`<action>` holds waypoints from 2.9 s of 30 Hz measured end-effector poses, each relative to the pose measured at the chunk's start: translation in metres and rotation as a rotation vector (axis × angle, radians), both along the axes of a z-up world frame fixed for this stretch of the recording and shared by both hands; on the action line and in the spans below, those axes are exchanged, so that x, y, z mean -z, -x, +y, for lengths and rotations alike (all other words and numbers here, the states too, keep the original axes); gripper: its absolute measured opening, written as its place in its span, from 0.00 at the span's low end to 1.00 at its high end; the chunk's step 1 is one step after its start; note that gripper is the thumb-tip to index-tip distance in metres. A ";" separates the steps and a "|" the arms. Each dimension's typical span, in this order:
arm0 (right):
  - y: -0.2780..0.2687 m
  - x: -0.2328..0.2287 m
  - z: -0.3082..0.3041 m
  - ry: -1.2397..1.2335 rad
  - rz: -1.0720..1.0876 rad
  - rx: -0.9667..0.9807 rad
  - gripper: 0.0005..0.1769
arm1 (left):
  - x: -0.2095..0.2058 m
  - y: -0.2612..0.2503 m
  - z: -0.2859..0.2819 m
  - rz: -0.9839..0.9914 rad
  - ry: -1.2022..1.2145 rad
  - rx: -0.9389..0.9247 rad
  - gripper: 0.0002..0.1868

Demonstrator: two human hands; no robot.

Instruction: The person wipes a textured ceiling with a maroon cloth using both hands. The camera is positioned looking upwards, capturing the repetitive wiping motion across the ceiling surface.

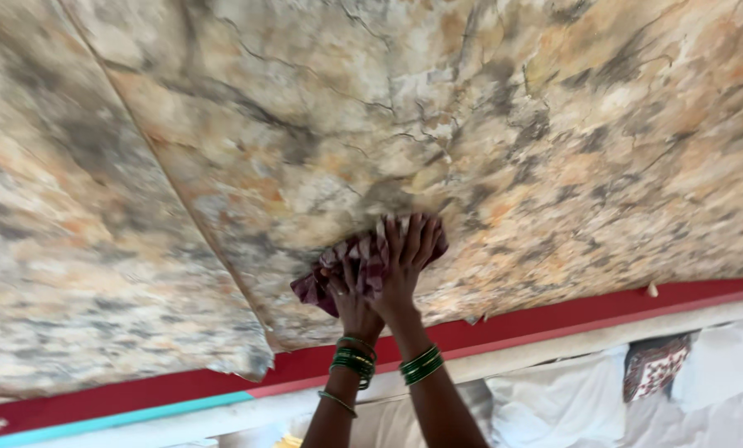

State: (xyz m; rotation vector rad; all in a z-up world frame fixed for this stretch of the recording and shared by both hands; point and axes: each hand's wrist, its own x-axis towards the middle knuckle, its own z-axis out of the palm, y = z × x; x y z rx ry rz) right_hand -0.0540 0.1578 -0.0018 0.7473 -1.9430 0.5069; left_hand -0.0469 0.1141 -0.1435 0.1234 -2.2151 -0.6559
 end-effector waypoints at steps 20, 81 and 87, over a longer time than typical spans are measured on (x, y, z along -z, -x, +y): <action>-0.004 -0.010 0.033 0.201 -0.116 -0.204 0.31 | -0.034 -0.003 0.017 0.153 0.046 -0.200 0.32; -0.010 -0.093 -0.122 0.014 0.201 -0.202 0.46 | -0.120 -0.037 -0.104 0.049 -0.052 -0.184 0.45; -0.020 -0.030 -0.126 -0.146 0.132 -0.110 0.34 | -0.043 -0.034 -0.106 0.024 -0.275 0.005 0.47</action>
